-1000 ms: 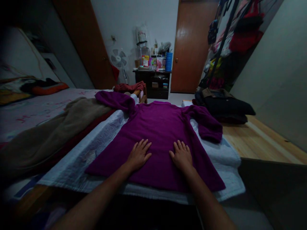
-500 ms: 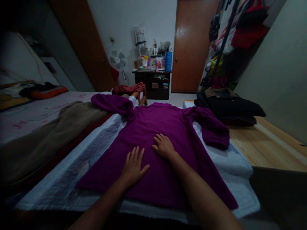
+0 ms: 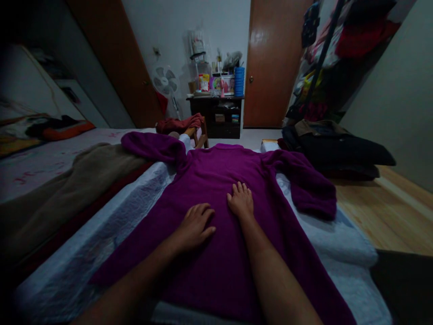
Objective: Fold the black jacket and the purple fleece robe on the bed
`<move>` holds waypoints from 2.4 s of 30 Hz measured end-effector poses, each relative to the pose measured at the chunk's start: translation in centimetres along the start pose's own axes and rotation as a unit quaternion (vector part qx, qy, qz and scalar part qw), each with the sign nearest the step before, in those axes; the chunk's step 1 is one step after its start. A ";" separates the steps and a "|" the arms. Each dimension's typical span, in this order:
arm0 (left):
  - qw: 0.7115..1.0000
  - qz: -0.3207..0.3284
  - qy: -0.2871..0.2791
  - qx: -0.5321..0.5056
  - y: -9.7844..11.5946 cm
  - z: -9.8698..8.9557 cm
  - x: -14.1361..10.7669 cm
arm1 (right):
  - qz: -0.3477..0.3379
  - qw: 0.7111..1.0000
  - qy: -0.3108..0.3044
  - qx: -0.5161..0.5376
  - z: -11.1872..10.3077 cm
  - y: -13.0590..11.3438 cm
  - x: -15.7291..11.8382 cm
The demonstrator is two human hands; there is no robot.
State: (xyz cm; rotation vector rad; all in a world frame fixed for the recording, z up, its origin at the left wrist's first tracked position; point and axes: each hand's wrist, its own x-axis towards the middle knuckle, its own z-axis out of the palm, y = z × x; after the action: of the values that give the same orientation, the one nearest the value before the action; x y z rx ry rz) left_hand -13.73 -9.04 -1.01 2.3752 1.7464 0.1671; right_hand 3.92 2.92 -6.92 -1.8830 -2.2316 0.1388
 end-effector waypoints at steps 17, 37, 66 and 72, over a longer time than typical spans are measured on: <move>0.953 -0.271 -0.049 0.127 -7.1 -0.5 4.3 | 0.003 1.000 -0.011 0.021 -0.3 0.2 0.2; 0.980 -0.179 0.088 0.011 -3.2 4.7 17.1 | -0.002 0.999 0.013 0.034 -0.5 0.2 0.0; 0.996 -0.031 0.081 -0.023 -3.9 5.1 17.6 | -0.005 0.998 -0.063 0.022 -1.2 3.5 1.2; 0.998 -0.058 0.015 -0.021 -4.3 4.7 17.6 | 0.115 0.991 -0.065 -0.028 -1.7 5.3 1.4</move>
State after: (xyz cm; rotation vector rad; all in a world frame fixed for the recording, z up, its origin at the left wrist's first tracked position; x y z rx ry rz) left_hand -11.47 8.60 -6.89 2.2472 1.8685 0.2205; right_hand 9.20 5.15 -6.20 -2.2183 -2.1102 0.2441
